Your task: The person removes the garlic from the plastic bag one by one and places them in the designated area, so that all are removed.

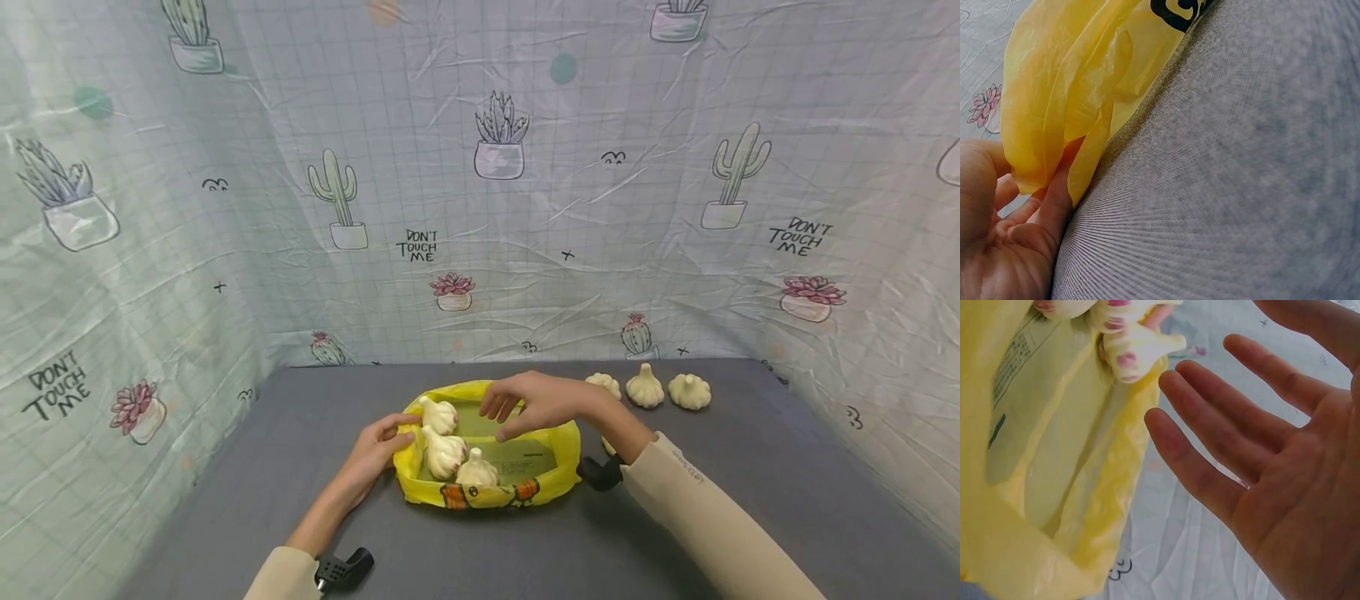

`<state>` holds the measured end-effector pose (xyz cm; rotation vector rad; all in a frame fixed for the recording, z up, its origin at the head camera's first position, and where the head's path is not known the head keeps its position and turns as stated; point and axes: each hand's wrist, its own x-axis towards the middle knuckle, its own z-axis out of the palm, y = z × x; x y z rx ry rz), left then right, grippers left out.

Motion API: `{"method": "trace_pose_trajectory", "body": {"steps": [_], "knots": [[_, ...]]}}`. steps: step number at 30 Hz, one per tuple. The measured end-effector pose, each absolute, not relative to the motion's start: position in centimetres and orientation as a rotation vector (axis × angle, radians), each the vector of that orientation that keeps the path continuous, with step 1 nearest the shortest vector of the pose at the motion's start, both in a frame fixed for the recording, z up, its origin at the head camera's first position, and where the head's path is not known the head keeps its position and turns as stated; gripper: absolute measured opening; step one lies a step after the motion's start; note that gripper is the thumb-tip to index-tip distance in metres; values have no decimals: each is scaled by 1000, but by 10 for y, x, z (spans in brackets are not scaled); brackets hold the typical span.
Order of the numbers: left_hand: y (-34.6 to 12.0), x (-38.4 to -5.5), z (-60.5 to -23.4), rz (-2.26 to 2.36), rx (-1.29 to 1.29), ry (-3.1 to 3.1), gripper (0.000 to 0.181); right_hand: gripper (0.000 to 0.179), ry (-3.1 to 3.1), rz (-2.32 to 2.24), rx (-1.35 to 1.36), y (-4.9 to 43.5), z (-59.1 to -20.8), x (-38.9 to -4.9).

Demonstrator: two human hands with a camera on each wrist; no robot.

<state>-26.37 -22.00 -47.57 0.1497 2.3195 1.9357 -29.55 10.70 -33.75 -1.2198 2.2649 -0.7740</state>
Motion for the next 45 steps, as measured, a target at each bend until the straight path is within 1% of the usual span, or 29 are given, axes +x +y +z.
{"method": "trace_pose_trajectory", "body": {"steps": [3,7,13,24,31,38,45], "knots": [[-220,-263,-475,1940,135,2321,40,39,2227,-707,-1217,98,-338,-299],[-219,-262,-476,1942,132,2314,41,40,2170,-647,-1150,87,-340,-304],[-219,-263,-477,1953,134,2318,40,47,2093,-575,-1080,72,-340,-307],[-219,-265,-477,1962,118,2324,37,44,1994,-429,-1000,56,-341,-308],[-218,-264,-478,1940,152,2352,39,43,1974,-367,-985,45,-347,-311],[-217,-265,-477,1966,129,2312,37,39,1930,-340,-976,36,-351,-311],[-219,-265,-476,1957,151,2304,40,39,1942,-336,-931,33,-356,-309]]}}
